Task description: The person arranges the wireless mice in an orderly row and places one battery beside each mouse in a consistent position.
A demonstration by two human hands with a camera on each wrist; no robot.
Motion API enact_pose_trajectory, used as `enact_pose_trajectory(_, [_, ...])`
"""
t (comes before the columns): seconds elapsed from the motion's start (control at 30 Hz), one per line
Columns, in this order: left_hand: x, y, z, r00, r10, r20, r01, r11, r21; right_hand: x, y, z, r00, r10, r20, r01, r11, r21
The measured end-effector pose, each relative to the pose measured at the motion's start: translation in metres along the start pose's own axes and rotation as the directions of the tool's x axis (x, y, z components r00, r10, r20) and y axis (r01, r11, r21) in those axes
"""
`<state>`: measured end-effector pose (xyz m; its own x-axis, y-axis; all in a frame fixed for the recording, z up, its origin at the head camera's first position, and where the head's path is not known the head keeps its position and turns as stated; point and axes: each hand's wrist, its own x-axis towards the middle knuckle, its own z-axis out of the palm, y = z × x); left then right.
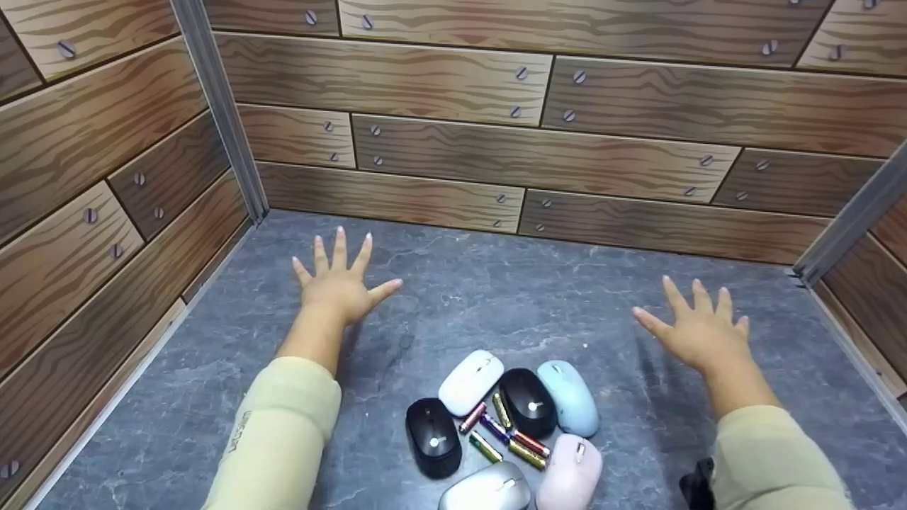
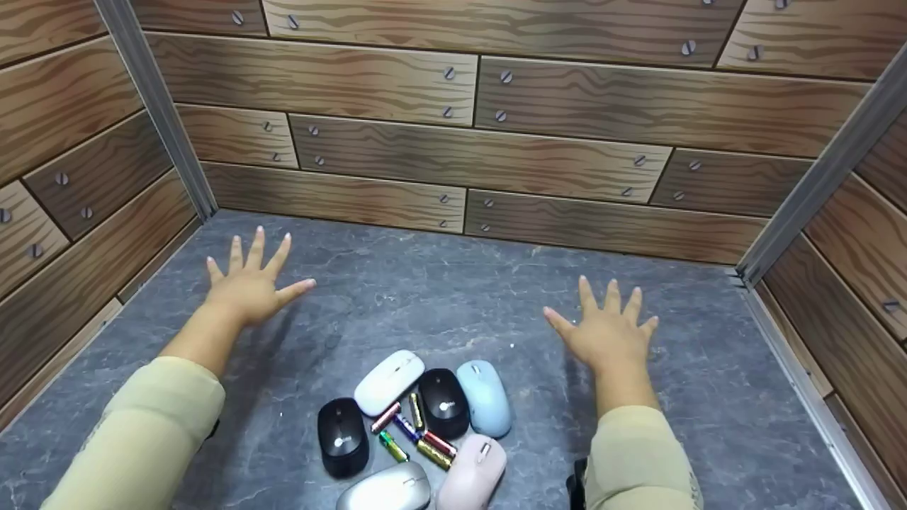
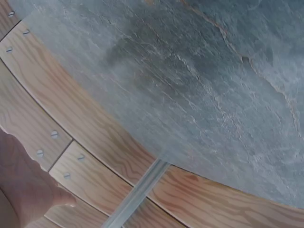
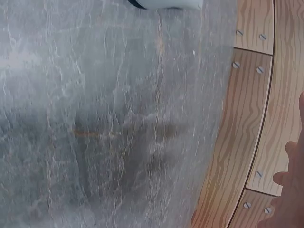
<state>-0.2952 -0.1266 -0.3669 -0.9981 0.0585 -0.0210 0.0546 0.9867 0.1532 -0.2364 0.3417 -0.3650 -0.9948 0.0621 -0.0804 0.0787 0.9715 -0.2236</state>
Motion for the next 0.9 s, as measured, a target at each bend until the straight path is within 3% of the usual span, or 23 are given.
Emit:
enact_pose_trajectory(0.37, [-0.004,0.012,0.005,0.998,0.046,-0.045,-0.047,0.998,-0.037,0.001,-0.016,0.01,0.999,-0.045,0.0,0.045,0.999,0.028])
enact_pose_trajectory(0.53, [-0.006,0.016,0.009,0.996,0.057,-0.063,-0.063,0.993,-0.1,-0.002,-0.029,0.016,0.997,-0.074,0.004,0.073,0.995,0.07])
enact_pose_trajectory(0.9, [-0.018,0.047,0.02,0.982,0.171,-0.079,-0.186,0.95,-0.25,-0.009,-0.055,0.027,0.99,-0.14,0.003,0.138,0.984,0.116])
